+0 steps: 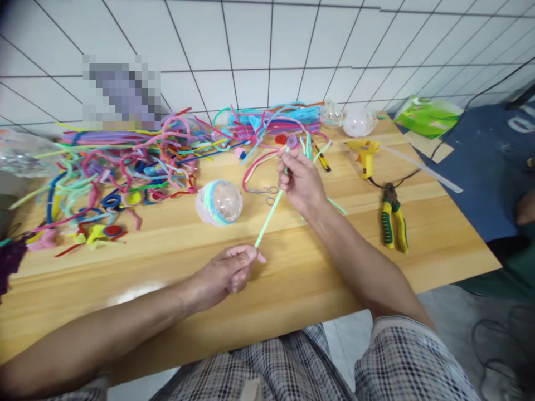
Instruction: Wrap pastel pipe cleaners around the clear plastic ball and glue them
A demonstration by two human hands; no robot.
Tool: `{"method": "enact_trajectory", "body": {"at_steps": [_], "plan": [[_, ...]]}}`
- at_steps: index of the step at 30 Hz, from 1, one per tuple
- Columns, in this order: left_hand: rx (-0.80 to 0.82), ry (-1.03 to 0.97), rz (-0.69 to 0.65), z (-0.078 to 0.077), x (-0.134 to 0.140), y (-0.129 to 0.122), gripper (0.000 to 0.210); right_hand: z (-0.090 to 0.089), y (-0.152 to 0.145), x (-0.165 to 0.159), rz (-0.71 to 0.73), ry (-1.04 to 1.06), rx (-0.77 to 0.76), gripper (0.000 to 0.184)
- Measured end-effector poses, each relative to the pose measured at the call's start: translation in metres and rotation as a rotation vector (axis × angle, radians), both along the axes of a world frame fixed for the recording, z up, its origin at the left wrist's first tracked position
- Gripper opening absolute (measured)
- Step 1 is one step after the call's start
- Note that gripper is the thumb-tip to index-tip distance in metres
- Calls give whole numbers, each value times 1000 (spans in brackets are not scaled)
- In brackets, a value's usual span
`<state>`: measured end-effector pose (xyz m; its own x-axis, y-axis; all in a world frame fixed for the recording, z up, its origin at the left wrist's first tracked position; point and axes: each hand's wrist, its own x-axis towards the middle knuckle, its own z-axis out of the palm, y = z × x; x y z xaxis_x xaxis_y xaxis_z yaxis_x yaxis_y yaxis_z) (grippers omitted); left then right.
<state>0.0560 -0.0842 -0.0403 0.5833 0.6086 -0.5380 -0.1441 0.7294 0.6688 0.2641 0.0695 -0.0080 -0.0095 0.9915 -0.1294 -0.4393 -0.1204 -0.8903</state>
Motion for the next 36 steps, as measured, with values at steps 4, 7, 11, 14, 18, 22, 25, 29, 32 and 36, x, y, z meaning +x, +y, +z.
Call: {"method": "enact_trajectory", "body": {"at_steps": [4,7,11,14,18,22,25,29,32,36], "plan": [[-141,-102,-185,6,1,-5,77,-5,-12,-12,-4,-93,75,20],[-155,-89,-108,5,-2,-5,79,0,-11,-8,-3,-122,111,27],[-159,-63,18,0,-6,-4,82,5,3,10,-103,-143,150,30],[-116,-31,-35,-1,-6,-5,84,5,9,19,-157,-184,204,28],[-45,-3,-224,1,-2,-12,80,5,1,13,-108,-238,253,32],[141,127,-245,0,-1,-19,73,10,-2,5,-157,-271,304,24],[230,187,-165,-2,-6,-19,72,13,5,11,-256,-269,354,19],[436,221,-149,1,-11,-16,56,7,14,19,-344,-336,369,25],[648,195,-206,6,-8,-20,41,-3,17,16,-343,-426,378,31],[730,197,-240,6,-3,-27,38,-13,20,10,-351,-452,412,40]]}}
